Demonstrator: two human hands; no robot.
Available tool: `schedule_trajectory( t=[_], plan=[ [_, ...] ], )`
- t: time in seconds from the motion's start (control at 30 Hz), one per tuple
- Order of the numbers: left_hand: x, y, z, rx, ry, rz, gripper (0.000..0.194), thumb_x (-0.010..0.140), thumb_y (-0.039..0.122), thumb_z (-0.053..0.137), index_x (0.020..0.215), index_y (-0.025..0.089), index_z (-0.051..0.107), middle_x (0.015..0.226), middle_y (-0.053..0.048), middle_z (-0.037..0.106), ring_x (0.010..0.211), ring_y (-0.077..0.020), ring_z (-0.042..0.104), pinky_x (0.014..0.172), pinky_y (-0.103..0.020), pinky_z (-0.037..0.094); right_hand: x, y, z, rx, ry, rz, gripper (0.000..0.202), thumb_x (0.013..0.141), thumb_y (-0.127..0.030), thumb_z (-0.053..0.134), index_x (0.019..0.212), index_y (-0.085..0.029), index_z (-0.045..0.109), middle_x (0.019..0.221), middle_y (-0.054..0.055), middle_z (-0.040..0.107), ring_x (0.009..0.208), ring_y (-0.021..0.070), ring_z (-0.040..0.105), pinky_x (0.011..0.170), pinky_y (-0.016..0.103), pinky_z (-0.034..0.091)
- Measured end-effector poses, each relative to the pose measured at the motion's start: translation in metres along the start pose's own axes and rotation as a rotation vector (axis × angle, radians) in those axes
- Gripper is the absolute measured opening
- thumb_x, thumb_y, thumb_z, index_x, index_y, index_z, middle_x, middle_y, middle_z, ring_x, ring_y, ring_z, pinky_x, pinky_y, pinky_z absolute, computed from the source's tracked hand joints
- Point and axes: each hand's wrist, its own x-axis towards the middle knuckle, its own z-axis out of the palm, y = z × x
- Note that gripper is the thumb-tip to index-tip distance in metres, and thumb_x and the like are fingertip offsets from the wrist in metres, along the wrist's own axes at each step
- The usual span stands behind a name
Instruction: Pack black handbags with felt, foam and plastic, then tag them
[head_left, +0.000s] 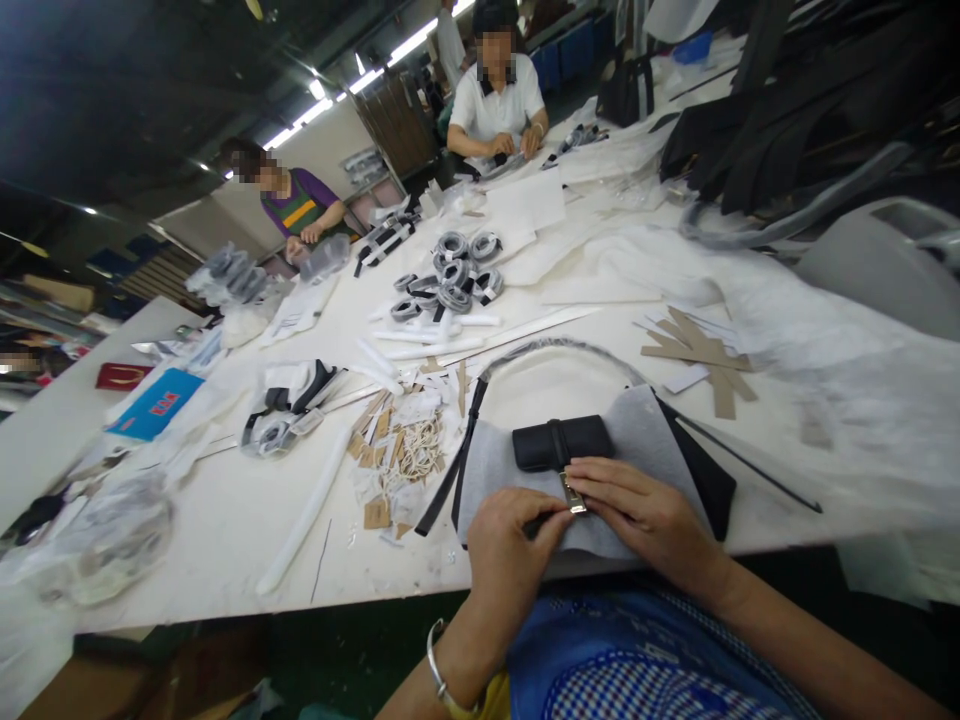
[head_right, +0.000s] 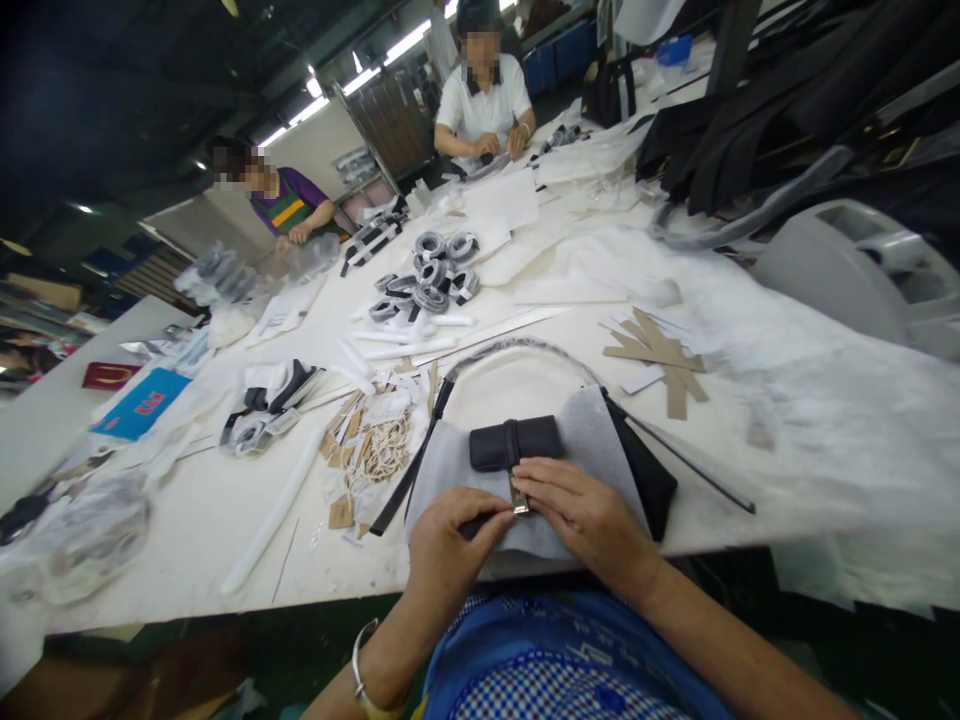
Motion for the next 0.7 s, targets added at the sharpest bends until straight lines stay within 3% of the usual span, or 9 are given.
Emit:
schedule_trajectory(
  t=[0.13, 0.5, 0.7],
  plan=[
    [-0.0003, 0.0014, 0.0016, 0.047, -0.011, 0.012, 0.011, 0.078, 0.018, 0.081, 0.081, 0.026, 0.075, 0.08, 0.005, 0.076, 0.078, -0.0174, 0.069, 0.077, -0.034, 0.047, 0.0008, -0.0016, -0.0003, -0.001, -0.003, 0.005, 0.027, 0.095, -0.011, 0.058, 0.119, -0.019, 0.068, 0.119, 0.008, 0.071, 0.114, 0.0196, 0.065, 0.099, 0.035, 0.057],
    [0.0003, 0.0014, 0.0047, 0.223, -0.035, 0.214, 0.011, 0.083, 0.013, 0.072, 0.078, 0.02, 0.065, 0.075, 0.001, 0.067, 0.077, -0.019, 0.063, 0.075, -0.034, 0.043, 0.0, 0.0009, 0.0001, 0.035, 0.012, 0.041, 0.027, 0.095, -0.011, 0.058, 0.117, -0.02, 0.069, 0.118, 0.006, 0.072, 0.112, 0.0187, 0.066, 0.1, 0.034, 0.057],
    [-0.0006, 0.0004, -0.0002, 0.142, -0.041, 0.181, 0.01, 0.084, 0.012, 0.071, 0.081, 0.02, 0.065, 0.079, 0.001, 0.069, 0.078, -0.0177, 0.064, 0.072, -0.03, 0.047, -0.0001, 0.0007, -0.0006, 0.047, 0.014, 0.059, 0.026, 0.094, -0.013, 0.059, 0.116, -0.021, 0.071, 0.116, 0.006, 0.073, 0.111, 0.0196, 0.067, 0.099, 0.035, 0.058]
  ],
)
